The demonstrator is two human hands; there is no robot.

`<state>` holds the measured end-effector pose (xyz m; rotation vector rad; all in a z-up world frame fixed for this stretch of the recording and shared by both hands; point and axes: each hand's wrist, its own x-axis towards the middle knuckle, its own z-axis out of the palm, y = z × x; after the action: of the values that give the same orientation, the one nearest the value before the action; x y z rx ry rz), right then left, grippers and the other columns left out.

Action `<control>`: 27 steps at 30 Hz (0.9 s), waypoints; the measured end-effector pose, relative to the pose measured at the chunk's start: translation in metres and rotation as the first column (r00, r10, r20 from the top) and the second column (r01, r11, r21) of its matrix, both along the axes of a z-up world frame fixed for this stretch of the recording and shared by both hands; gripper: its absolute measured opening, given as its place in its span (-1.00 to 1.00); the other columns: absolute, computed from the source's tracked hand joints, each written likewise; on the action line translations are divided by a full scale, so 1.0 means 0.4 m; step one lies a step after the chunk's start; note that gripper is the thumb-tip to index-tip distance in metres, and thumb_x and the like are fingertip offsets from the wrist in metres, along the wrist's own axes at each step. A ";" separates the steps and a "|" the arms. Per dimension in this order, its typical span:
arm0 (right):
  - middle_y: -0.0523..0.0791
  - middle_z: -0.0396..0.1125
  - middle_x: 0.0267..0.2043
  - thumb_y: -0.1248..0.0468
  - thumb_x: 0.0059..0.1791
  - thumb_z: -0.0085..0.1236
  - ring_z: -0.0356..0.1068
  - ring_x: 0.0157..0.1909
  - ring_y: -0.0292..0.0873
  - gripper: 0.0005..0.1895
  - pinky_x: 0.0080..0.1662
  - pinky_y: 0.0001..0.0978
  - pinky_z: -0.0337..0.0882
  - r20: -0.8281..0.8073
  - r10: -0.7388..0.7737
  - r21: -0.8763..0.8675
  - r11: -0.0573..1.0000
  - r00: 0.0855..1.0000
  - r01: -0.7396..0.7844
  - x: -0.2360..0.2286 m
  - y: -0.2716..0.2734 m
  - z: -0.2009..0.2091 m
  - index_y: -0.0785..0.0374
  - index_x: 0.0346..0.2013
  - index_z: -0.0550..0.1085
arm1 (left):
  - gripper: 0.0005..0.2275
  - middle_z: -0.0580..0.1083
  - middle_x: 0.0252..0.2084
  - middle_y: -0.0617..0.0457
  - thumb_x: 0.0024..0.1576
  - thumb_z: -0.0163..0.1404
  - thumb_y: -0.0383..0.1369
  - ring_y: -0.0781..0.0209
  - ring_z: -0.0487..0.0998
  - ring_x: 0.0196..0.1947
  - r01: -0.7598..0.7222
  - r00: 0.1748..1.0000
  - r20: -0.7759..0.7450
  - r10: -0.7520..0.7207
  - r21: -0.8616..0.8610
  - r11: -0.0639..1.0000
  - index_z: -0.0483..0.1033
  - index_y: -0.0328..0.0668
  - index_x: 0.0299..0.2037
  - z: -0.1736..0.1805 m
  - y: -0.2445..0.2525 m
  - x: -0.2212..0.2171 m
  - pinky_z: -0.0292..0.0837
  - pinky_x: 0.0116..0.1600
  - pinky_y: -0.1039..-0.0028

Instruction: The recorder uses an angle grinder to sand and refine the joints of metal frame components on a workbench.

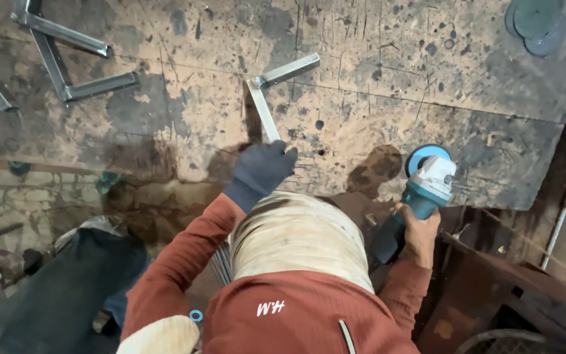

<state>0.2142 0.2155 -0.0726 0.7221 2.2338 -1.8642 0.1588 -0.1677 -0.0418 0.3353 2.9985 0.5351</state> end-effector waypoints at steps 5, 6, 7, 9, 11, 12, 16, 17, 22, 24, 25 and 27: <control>-0.01 0.46 -0.25 0.38 -0.11 0.26 0.49 -0.29 -0.10 -0.59 -0.17 -0.27 0.48 0.030 0.020 0.018 1.000 0.999 -0.020 -0.009 0.070 0.012 0.44 0.00 0.42 | -0.96 0.53 -0.13 -0.07 0.05 0.04 -0.39 0.04 0.62 -0.37 0.283 0.946 -0.137 -0.293 -0.085 0.955 0.55 -0.05 -0.35 -0.237 0.081 0.036 0.50 -0.40 0.23; -0.01 0.46 -0.25 0.38 -0.11 0.26 0.49 -0.29 -0.10 -0.59 -0.17 -0.27 0.48 0.037 0.031 0.021 0.999 0.999 -0.032 -0.012 0.085 0.014 0.44 0.00 0.42 | -0.96 0.53 -0.13 -0.07 0.05 0.04 -0.39 0.04 0.62 -0.37 0.273 0.950 -0.131 -0.282 -0.080 0.959 0.55 -0.05 -0.35 -0.264 0.109 0.036 0.50 -0.40 0.23; -0.01 0.45 -0.24 0.37 -0.11 0.26 0.49 -0.28 -0.11 -0.59 -0.17 -0.28 0.47 0.042 0.048 0.028 0.998 0.998 -0.049 -0.015 0.099 0.016 0.43 0.00 0.42 | -0.93 0.53 -0.19 -0.09 0.08 0.02 -0.39 0.01 0.63 -0.37 0.341 0.940 0.014 -0.342 -0.121 0.932 0.57 -0.08 -0.35 -0.291 0.135 0.037 0.52 -0.40 0.22; -0.01 0.45 -0.23 0.37 -0.11 0.26 0.49 -0.27 -0.11 -0.59 -0.16 -0.28 0.47 0.045 0.080 0.036 0.996 0.996 -0.082 -0.025 0.121 0.019 0.43 0.00 0.42 | -0.90 0.53 -0.25 -0.11 0.11 -0.01 -0.39 -0.02 0.63 -0.37 0.398 0.913 0.160 -0.375 -0.149 0.905 0.59 -0.11 -0.34 -0.323 0.199 0.036 0.53 -0.39 0.20; -0.05 0.43 -0.18 0.36 -0.12 0.28 0.47 -0.23 -0.14 -0.51 -0.15 -0.29 0.46 0.039 0.054 0.061 0.997 0.998 -0.056 -0.034 0.132 0.022 0.37 0.07 0.37 | -0.88 0.55 -0.29 -0.11 0.18 -0.06 -0.41 -0.07 0.65 -0.38 0.418 0.896 0.179 -0.406 -0.031 0.908 0.57 -0.14 -0.29 -0.327 0.267 0.036 0.54 -0.38 0.13; -0.05 0.43 -0.18 0.36 -0.12 0.28 0.47 -0.23 -0.14 -0.51 -0.15 -0.29 0.46 0.038 0.065 0.058 0.996 0.997 -0.067 -0.039 0.139 0.022 0.37 0.07 0.37 | -0.88 0.55 -0.29 -0.11 0.18 -0.06 -0.41 -0.07 0.65 -0.38 0.408 0.901 0.179 -0.396 -0.034 0.913 0.57 -0.14 -0.29 -0.344 0.308 0.034 0.54 -0.38 0.13; -0.06 0.40 -0.14 0.33 -0.13 0.31 0.45 -0.19 -0.14 -0.44 -0.12 -0.27 0.45 0.041 0.068 0.072 0.995 0.997 -0.070 -0.048 0.188 -0.001 0.36 0.11 0.33 | -0.86 0.55 -0.32 -0.05 0.18 -0.08 -0.38 -0.03 0.64 -0.43 0.369 0.927 -0.047 -0.371 -0.043 0.928 0.55 -0.16 -0.18 -0.452 0.463 0.023 0.49 -0.45 0.10; -0.06 0.39 -0.13 0.32 -0.12 0.32 0.44 -0.18 -0.13 -0.44 -0.12 -0.26 0.45 0.053 0.078 0.097 0.992 0.996 -0.082 -0.048 0.206 -0.012 0.38 0.11 0.33 | -0.86 0.55 -0.32 -0.04 0.18 -0.07 -0.36 -0.02 0.63 -0.44 0.359 0.912 -0.193 -0.362 -0.051 0.932 0.54 -0.14 -0.16 -0.488 0.501 0.020 0.48 -0.44 0.12; -0.06 0.38 -0.09 0.30 -0.12 0.34 0.42 -0.16 -0.15 -0.40 -0.10 -0.26 0.45 0.055 0.087 0.144 0.985 0.995 -0.095 -0.058 0.230 -0.003 0.38 0.14 0.31 | -0.82 0.51 -0.36 0.03 0.15 -0.06 -0.34 0.06 0.59 -0.45 0.187 0.916 -0.356 -0.184 -0.026 0.982 0.53 -0.09 -0.10 -0.520 0.566 -0.092 0.43 -0.41 0.18; -0.06 0.38 -0.08 0.30 -0.13 0.34 0.42 -0.15 -0.16 -0.38 -0.09 -0.26 0.45 0.045 0.075 0.130 0.988 0.996 -0.081 -0.059 0.228 0.014 0.37 0.17 0.29 | -0.76 0.49 -0.37 0.06 0.13 -0.06 -0.37 0.10 0.58 -0.44 0.092 0.873 -0.474 -0.111 -0.063 0.994 0.53 -0.11 -0.02 -0.530 0.587 -0.134 0.41 -0.40 0.22; -0.06 0.38 -0.07 0.30 -0.13 0.33 0.43 -0.14 -0.16 -0.37 -0.09 -0.26 0.46 0.035 0.067 0.113 0.991 0.997 -0.071 -0.059 0.226 0.022 0.37 0.18 0.28 | -0.81 0.49 -0.36 0.08 0.15 -0.06 -0.37 0.10 0.57 -0.43 0.041 0.898 -0.432 -0.082 -0.104 0.994 0.52 -0.08 -0.07 -0.551 0.602 -0.156 0.42 -0.39 0.20; -0.05 0.37 -0.06 0.31 -0.13 0.33 0.43 -0.14 -0.16 -0.36 -0.09 -0.26 0.46 0.021 0.068 0.102 0.992 0.997 -0.070 -0.067 0.224 0.039 0.37 0.19 0.27 | -0.86 0.49 -0.36 0.09 0.17 -0.06 -0.36 0.10 0.57 -0.41 -0.017 0.918 -0.395 -0.040 -0.140 0.990 0.51 -0.05 -0.11 -0.566 0.624 -0.193 0.42 -0.38 0.18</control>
<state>0.1874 0.3050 -0.0572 0.6644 2.3269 -1.7167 0.0816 0.0817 -0.2680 0.5064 3.3974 0.2756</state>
